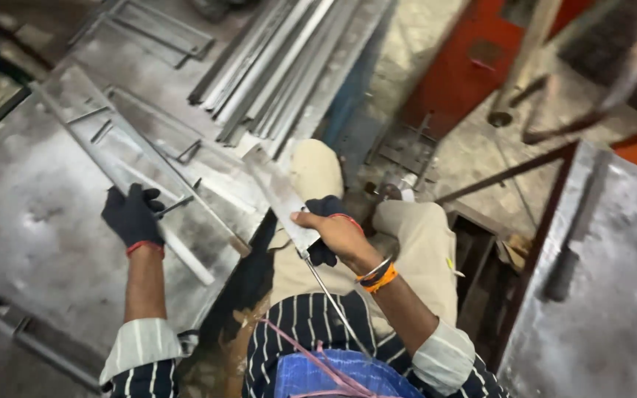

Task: Assembling and spot welding metal frame components at a manual workstation.

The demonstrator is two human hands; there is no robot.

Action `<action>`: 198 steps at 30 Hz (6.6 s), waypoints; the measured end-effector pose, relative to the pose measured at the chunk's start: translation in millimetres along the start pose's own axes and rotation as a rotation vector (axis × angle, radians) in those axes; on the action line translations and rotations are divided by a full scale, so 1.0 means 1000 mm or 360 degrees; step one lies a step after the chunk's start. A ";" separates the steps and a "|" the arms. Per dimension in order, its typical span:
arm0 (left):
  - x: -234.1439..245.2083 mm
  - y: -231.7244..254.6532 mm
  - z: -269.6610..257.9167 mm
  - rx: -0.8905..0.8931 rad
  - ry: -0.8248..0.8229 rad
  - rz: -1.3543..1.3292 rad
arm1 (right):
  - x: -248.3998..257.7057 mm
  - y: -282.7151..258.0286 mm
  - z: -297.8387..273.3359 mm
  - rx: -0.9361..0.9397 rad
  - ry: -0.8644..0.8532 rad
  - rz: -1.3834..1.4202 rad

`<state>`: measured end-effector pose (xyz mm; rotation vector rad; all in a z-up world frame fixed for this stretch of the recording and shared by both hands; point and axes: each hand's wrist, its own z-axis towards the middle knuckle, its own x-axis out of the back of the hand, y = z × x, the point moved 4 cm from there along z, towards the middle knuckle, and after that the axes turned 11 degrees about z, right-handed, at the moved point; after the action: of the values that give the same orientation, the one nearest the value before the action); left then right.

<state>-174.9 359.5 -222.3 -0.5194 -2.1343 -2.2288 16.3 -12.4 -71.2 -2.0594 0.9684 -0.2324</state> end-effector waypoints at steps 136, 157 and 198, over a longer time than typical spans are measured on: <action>-0.432 0.129 -0.173 0.0313 -0.1605 -0.0619 | 0.113 0.029 0.027 0.0480 0.0285 0.1455; -0.373 0.121 -0.155 0.0540 -0.1584 -0.0814 | 0.099 0.015 0.026 0.0639 0.0335 0.1382; -0.124 0.014 0.030 -0.1880 -0.0538 0.2082 | 0.079 0.044 0.048 0.0578 0.0239 0.1122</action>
<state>-47.8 360.5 -239.0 -1.6563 0.0958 -2.1177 68.5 -55.6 -148.3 -1.2932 1.5503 -0.1695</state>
